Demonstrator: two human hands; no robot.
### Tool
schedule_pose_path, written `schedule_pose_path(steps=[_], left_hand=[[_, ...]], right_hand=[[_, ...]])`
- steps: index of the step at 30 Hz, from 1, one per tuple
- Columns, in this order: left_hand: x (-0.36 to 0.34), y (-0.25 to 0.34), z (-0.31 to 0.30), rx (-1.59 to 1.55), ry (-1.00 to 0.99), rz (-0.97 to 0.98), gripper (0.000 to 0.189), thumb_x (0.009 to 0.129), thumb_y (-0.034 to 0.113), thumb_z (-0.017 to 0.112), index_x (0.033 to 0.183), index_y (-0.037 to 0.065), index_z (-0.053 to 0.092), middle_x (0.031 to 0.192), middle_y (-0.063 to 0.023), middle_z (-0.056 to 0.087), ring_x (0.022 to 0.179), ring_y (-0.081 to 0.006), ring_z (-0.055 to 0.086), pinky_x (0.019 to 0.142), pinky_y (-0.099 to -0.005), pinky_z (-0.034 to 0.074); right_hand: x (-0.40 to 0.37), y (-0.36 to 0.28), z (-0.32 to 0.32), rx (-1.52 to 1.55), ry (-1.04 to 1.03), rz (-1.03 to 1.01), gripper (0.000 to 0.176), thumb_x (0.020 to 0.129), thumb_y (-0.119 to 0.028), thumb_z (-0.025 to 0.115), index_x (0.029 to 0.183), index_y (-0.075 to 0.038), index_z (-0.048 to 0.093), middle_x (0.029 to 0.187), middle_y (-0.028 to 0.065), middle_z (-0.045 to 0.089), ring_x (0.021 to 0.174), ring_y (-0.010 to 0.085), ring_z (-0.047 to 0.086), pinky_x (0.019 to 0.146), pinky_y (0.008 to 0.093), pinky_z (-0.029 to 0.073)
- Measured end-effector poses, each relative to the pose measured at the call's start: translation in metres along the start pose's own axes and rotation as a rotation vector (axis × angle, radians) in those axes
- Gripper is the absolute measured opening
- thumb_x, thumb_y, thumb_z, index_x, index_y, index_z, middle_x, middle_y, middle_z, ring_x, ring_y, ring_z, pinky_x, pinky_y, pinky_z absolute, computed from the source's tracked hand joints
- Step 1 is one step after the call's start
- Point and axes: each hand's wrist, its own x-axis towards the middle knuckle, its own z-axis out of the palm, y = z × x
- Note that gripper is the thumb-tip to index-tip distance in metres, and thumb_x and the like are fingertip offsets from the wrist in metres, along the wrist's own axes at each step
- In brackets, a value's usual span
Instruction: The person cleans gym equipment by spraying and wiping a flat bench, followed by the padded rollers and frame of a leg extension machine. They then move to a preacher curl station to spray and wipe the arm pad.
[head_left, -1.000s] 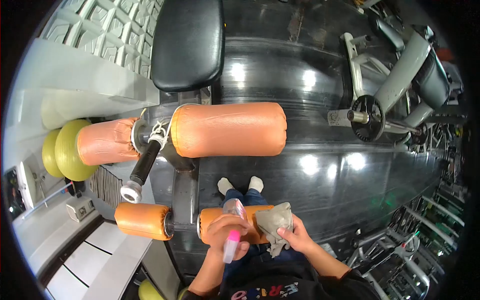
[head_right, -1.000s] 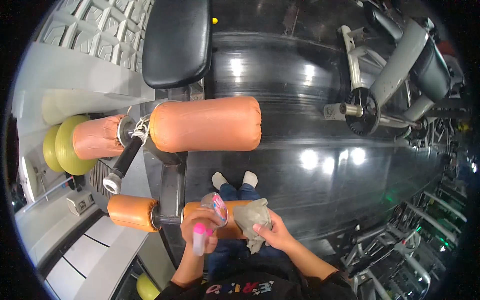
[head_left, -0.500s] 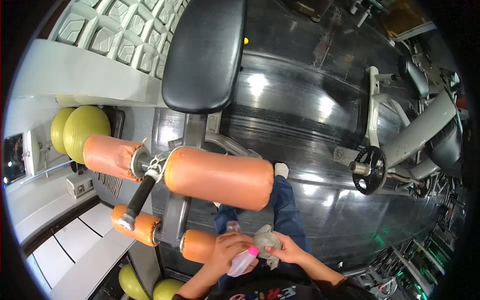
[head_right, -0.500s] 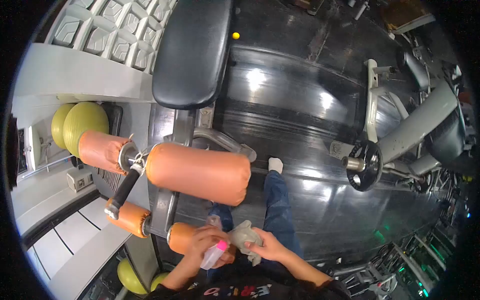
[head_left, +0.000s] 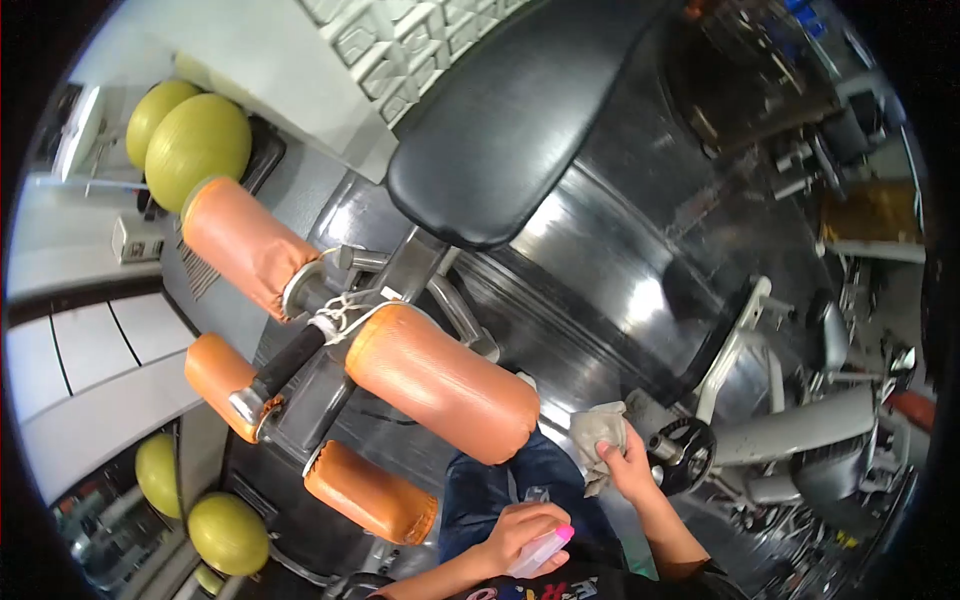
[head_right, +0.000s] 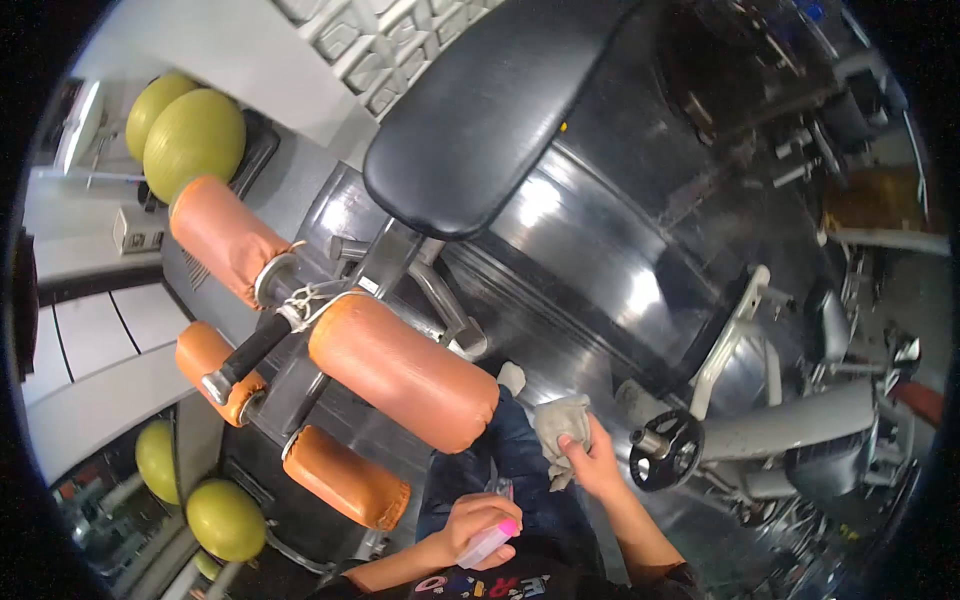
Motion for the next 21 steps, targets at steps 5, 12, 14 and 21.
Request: schedule_pose_path(steps=[5,12,14,21], left_hand=[[-0.018,-0.002,-0.004,-0.027,0.037,-0.11,0.028,0.076,0.019,0.077,0.092,0.0,0.065,0.095,-0.0129,0.066,0.074,-0.0275,0.066,0.066,-0.0327,0.053],[0.022,0.024,-0.022,0.004,0.069,0.185,0.031,0.075,0.023,0.079,0.088,-0.001,0.063,0.093,-0.0142,0.066,0.072,-0.0288,0.066,0.065,-0.0348,0.054],[0.035,0.028,-0.028,-0.004,0.059,0.186,0.031,0.075,0.024,0.079,0.088,0.0,0.063,0.092,-0.0138,0.066,0.073,-0.0287,0.066,0.066,-0.0351,0.054],[0.091,0.018,-0.03,0.009,0.318,0.132,0.027,0.082,0.026,0.074,0.085,0.001,0.064,0.088,-0.0122,0.066,0.069,-0.0271,0.066,0.062,-0.0344,0.054]], right_hand=[[0.022,-0.016,0.02,-0.257,-0.102,-0.061,0.033,0.09,-0.021,0.064,0.114,0.001,0.058,0.096,0.0079,0.068,0.089,0.013,0.061,0.08,0.0312,0.05],[0.045,-0.074,0.044,-0.086,0.108,-0.211,0.038,0.092,-0.019,0.062,0.124,0.002,0.054,0.108,0.0081,0.065,0.099,0.0157,0.06,0.088,0.0308,0.048],[0.059,-0.084,0.048,-0.088,0.098,-0.227,0.038,0.093,-0.018,0.061,0.125,0.001,0.053,0.111,0.0083,0.064,0.101,0.0157,0.06,0.09,0.0306,0.047],[0.129,-0.107,0.055,-0.18,-0.127,-0.164,0.035,0.093,-0.014,0.061,0.123,0.002,0.054,0.11,0.0082,0.064,0.102,0.014,0.059,0.091,0.0298,0.046]])
